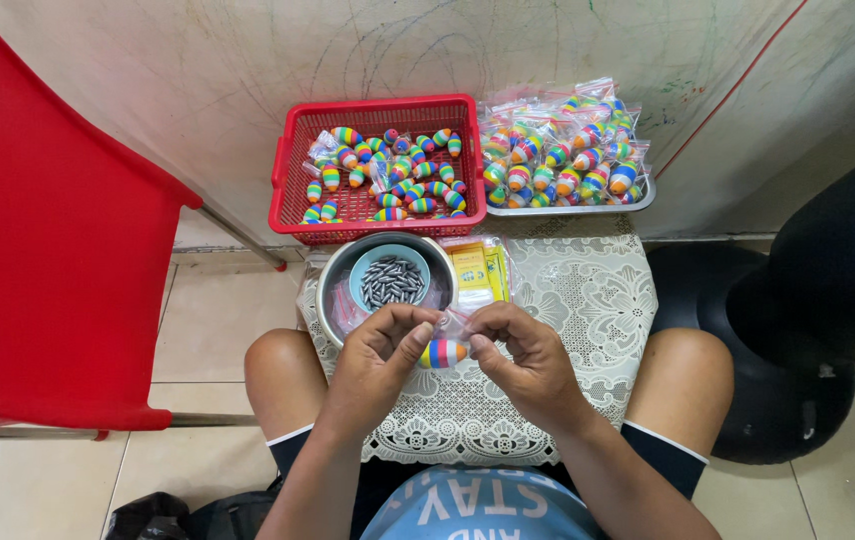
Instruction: The person picks up small rainbow-colored objects from a red basket and places them one at a time into small plastic bags, then places the filled bags onto a metal tray.
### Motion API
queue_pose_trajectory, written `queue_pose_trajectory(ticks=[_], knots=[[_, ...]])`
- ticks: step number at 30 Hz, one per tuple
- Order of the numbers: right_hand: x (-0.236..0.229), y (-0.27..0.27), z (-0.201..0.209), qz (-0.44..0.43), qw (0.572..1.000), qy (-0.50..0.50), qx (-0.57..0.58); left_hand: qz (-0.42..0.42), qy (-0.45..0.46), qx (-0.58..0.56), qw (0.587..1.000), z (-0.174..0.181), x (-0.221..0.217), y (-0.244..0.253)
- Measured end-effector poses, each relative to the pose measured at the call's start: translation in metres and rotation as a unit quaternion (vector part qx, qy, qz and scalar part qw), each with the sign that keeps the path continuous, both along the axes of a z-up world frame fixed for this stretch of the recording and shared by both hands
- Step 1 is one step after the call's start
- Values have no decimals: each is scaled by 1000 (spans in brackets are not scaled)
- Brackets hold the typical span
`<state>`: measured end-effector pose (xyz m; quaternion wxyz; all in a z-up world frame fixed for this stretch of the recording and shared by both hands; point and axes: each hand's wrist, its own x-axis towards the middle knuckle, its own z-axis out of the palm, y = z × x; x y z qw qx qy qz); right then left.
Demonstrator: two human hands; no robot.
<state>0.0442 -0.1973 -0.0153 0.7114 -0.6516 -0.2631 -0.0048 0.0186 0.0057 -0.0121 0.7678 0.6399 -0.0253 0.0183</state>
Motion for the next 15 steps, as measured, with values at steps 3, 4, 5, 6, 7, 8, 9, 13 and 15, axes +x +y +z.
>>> queue_pose_trajectory(ticks=[3, 4, 5, 6, 7, 8, 9, 13, 15], knots=[[-1, 1, 1, 0, 1000, -5, -1, -10, 7, 12, 1000, 7, -5, -7], [-1, 1, 1, 1, 1000, -5, -1, -9, 7, 12, 1000, 8, -5, -6], [-1, 0, 1, 0, 1000, -7, -2, 0, 3, 10, 1000, 8, -5, -6], [-1, 0, 1, -1, 1000, -9, -4, 8, -2, 8, 1000, 9, -5, -6], [-2, 0, 1, -1, 1000, -10, -4, 8, -2, 8, 1000, 12, -5, -5], [-2, 0, 2, 0, 1000, -9, -5, 14, -14, 33, 999, 15, -6, -3], [-2, 0, 2, 1, 1000, -8, -6, 19, -27, 58, 998, 18, -7, -2], [-4, 2, 5, 11, 1000, -5, -9, -13, -39, 90, 995, 25, -5, -11], [-8, 5, 5, -20, 999, 30, 6, 24, -50, 59, 997, 28, -7, -21]])
